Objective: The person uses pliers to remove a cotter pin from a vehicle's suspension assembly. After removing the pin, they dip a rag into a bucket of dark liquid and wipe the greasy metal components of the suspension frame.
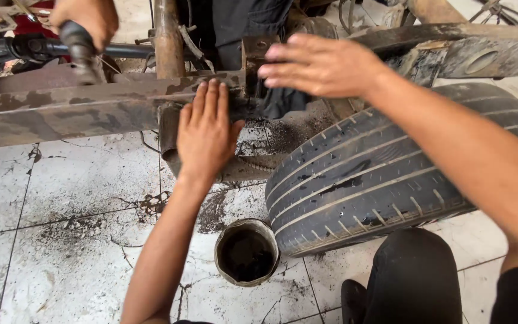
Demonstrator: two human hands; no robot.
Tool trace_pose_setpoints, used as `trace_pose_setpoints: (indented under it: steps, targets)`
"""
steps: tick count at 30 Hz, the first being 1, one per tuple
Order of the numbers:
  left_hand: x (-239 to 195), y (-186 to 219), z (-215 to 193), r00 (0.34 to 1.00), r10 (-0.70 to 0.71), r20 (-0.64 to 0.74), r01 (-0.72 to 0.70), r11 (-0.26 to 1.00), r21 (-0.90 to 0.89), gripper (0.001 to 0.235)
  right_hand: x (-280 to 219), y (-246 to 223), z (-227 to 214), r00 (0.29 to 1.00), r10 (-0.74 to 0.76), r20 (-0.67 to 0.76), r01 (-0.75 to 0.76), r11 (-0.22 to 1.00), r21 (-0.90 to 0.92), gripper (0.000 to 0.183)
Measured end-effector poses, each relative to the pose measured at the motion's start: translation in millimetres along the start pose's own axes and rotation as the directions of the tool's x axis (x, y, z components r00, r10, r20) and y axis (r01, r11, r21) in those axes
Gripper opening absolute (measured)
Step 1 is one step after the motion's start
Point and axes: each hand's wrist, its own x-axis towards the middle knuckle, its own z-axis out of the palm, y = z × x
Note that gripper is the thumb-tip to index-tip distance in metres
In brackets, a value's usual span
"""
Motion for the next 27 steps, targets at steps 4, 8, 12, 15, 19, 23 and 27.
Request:
trace_pose_setpoints:
  steps: [4, 8, 12, 15, 19, 23, 27]
  targets:
    - [6.1, 8.9, 2.6, 0.998, -0.029, -0.059, 0.028, 1.000, -0.011, 0.070, 4.9, -3.9, -5.0, 0.994, 0.037, -0.102, -0.039, 0.999, -0.015, 0.046]
    - [6.1, -13.9, -24.3, 0.976, -0.198, 0.094, 0.198, 0.980, 0.014, 0.051, 82.2, -28.8, 12.3, 0.976, 0.201, -0.080, -0.185, 0.968, 0.171, 0.026]
    - [-0.7, -30.9, -16.8, 0.961, -0.278, 0.015, 0.278, 0.961, 0.015, 0.050, 169.1, -52.3, 60.5, 0.886, 0.455, 0.085, -0.463, 0.869, 0.175, 0.019]
    - [0.3, -38.2, -8.1, 0.938, -0.334, -0.088, 0.328, 0.941, -0.079, 0.042, 207.6, -64.1, 94.3, 0.673, 0.720, 0.172, -0.740, 0.661, 0.125, 0.015]
    - [0.0, -31.7, -18.1, 0.903, -0.407, -0.137, 0.383, 0.907, -0.173, 0.033, 202.4, -64.0, 55.3, 0.466, 0.695, 0.547, -0.876, 0.274, 0.397, 0.023]
    - [-1.7, -31.3, -24.7, 0.860, -0.410, -0.303, 0.234, 0.845, -0.481, 0.024, 203.6, -80.4, -4.2, 0.613, 0.521, 0.594, -0.790, 0.383, 0.479, 0.070]
    - [-9.0, -32.0, -23.4, 0.830, -0.411, -0.378, 0.117, 0.790, -0.602, 0.026, 189.2, -112.2, 35.1, 0.763, 0.506, 0.402, -0.609, 0.357, 0.708, 0.058]
